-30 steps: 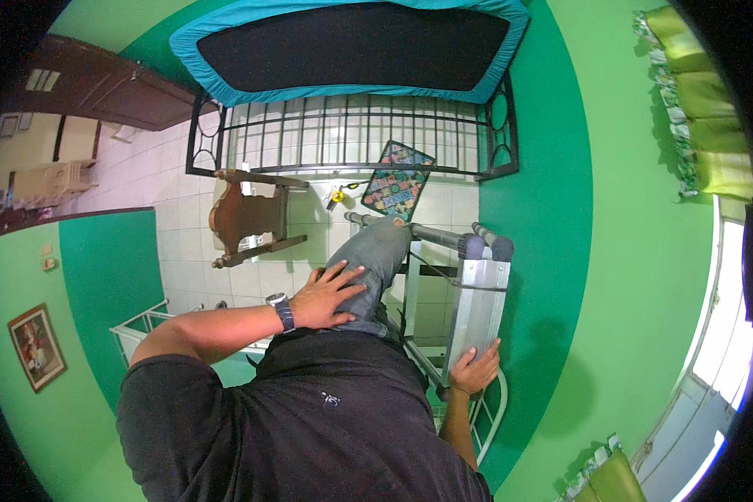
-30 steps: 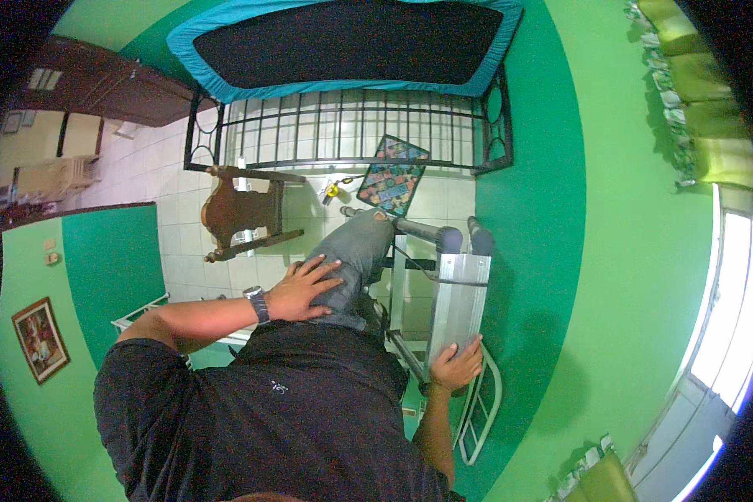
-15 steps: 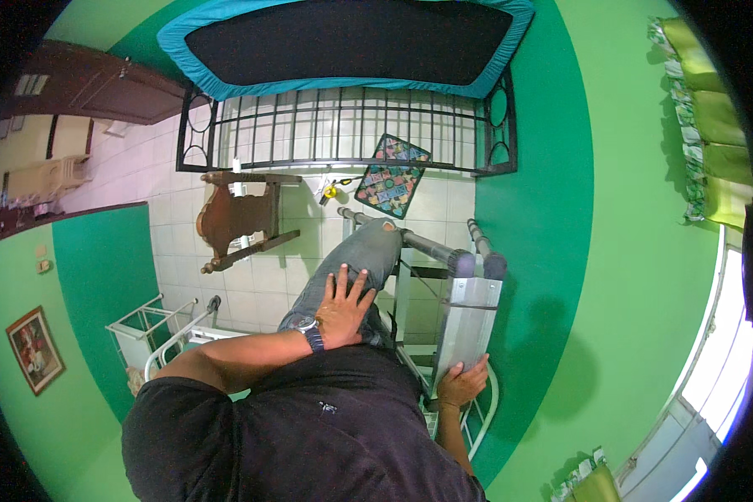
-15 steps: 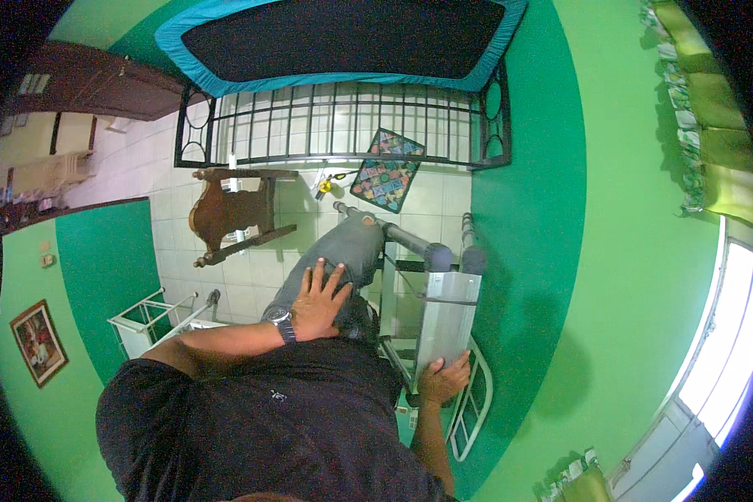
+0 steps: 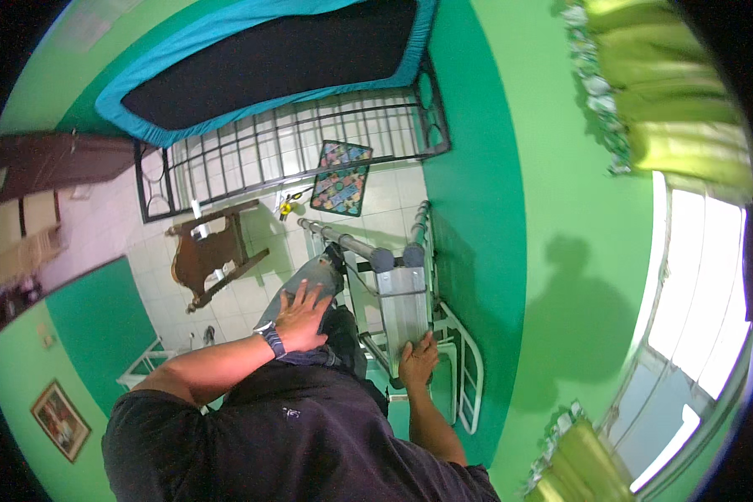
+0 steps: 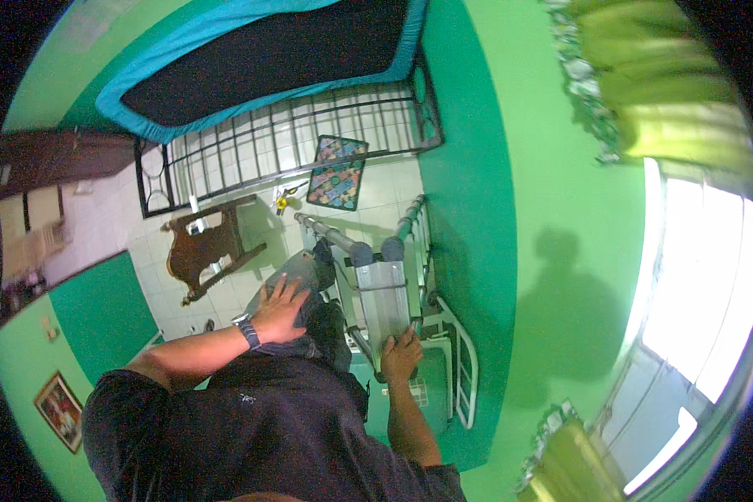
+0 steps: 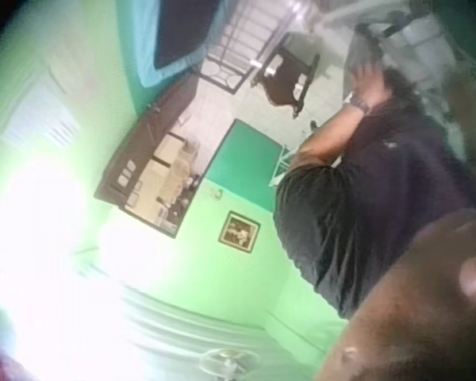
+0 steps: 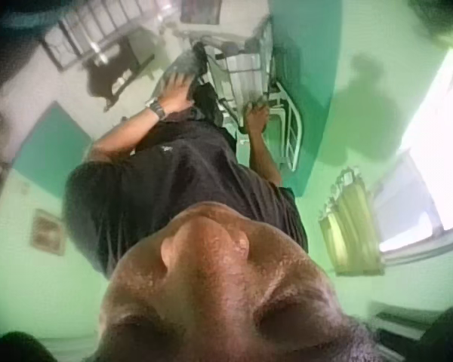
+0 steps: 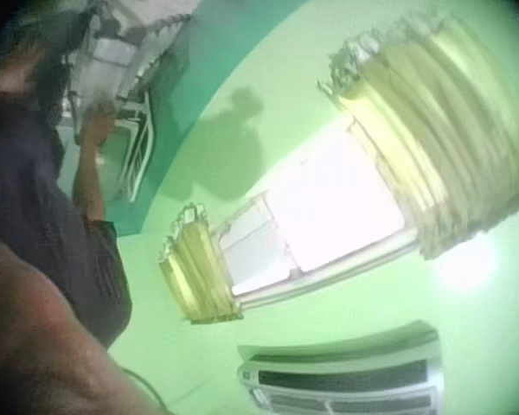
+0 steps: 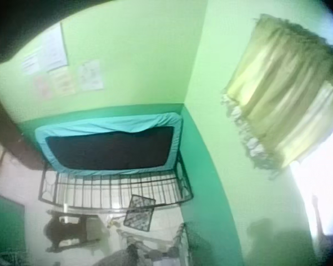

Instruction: The person positions a ladder, climbs it to reach a wall-mounted air conditioner, removes the outer cover, disconnects internal wiring by hand, and then removes the internal drainage components.

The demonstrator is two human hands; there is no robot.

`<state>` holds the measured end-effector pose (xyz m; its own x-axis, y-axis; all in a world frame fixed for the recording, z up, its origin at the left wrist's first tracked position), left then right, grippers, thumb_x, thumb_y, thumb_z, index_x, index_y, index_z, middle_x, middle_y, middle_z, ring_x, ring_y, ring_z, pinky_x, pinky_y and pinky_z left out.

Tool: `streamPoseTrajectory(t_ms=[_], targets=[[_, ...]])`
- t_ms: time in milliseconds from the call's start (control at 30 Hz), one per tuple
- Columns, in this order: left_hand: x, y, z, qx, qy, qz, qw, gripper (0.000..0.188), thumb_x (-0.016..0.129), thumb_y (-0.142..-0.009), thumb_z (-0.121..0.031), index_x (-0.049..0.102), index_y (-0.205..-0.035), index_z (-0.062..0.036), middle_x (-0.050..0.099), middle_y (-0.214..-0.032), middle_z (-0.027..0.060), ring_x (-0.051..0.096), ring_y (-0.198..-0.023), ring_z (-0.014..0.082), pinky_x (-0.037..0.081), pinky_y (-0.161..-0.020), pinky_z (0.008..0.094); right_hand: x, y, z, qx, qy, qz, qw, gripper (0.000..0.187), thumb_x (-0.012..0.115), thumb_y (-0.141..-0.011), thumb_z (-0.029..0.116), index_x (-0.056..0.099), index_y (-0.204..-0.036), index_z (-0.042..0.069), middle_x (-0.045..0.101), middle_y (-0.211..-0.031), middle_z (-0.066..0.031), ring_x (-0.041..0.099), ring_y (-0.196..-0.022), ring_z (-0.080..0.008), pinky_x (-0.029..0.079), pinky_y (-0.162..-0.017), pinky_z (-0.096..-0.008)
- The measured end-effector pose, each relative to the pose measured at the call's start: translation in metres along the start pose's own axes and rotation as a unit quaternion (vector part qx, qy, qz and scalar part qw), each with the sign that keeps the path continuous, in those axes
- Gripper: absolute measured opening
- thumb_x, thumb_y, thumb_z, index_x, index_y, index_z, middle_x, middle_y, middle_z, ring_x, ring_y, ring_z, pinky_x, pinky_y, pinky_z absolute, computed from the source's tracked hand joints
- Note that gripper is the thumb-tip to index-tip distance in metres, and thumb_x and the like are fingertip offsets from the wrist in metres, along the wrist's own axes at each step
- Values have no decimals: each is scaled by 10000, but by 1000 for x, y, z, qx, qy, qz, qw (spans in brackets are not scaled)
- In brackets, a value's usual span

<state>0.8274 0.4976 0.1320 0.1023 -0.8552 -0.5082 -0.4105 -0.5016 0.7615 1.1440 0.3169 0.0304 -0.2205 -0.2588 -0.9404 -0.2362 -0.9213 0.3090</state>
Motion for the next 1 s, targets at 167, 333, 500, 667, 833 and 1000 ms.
streamPoseTrajectory(t_ms=[167,333,500,667,833,1000], targets=[[-27,-51,-49,113,7,-106,988,939,788,-774,-289,301,-1557,-112,227,-1629,171,201,-1502,454,238,-1170,657,-8,0,-12,43,-68,132,988,962,636,-952,398,16,-1624,100,402,-1416,-295,448,-1250,-465,393,-1033,-573],[-29,-87,-93,186,-59,-54,979,963,792,-794,-275,263,-1586,-136,187,-1657,146,190,-1518,428,252,-1172,656,-34,-9,-12,100,-107,249,957,1097,712,-889,473,-31,-1628,151,353,-1484,-292,409,-1333,-479,376,-1111,-531],[3,-108,-85,167,-128,-39,977,961,768,-788,-304,275,-1584,-85,47,-1698,154,11,-1561,393,241,-1154,685,-75,-22,-1,160,-152,333,917,1116,709,-890,517,-74,-1626,217,259,-1587,-291,341,-1431,-481,339,-1170,-508],[-2,-110,-99,143,-226,20,963,950,654,-806,-291,203,-1613,-72,-26,-1692,206,-63,-1547,445,280,-1146,647,-81,-26,6,176,-196,342,902,1007,655,-917,535,28,-1631,201,240,-1612,-285,329,-1449,-471,331,-1181,-496],[16,-134,-98,216,-263,64,938,1016,688,-743,-556,369,-1543,-17,140,-1654,277,-14,-1527,495,93,-1245,561,-100,-12,-11,130,-266,246,923,741,592,-969,458,317,-1572,128,362,-1539,-294,400,-1395,-471,363,-1151,-495],[-52,-169,-100,224,-22,3,974,740,761,-748,-439,609,-1312,17,600,-1330,287,562,-1273,409,449,-1082,459,-230,-8,-71,84,-270,169,944,663,565,-988,522,423,-1519,153,452,-1488,-230,459,-1356,-402,403,-1115,-508]])
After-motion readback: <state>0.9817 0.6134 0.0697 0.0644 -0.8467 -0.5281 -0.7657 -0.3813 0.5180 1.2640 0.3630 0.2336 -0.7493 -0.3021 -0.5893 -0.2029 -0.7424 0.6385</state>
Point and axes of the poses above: each hand's wrist, its own y-axis away from the middle knuckle, its own x-axis out of the palm, z = x × y, the point moved 3 cm from there along -y, towards the middle knuckle
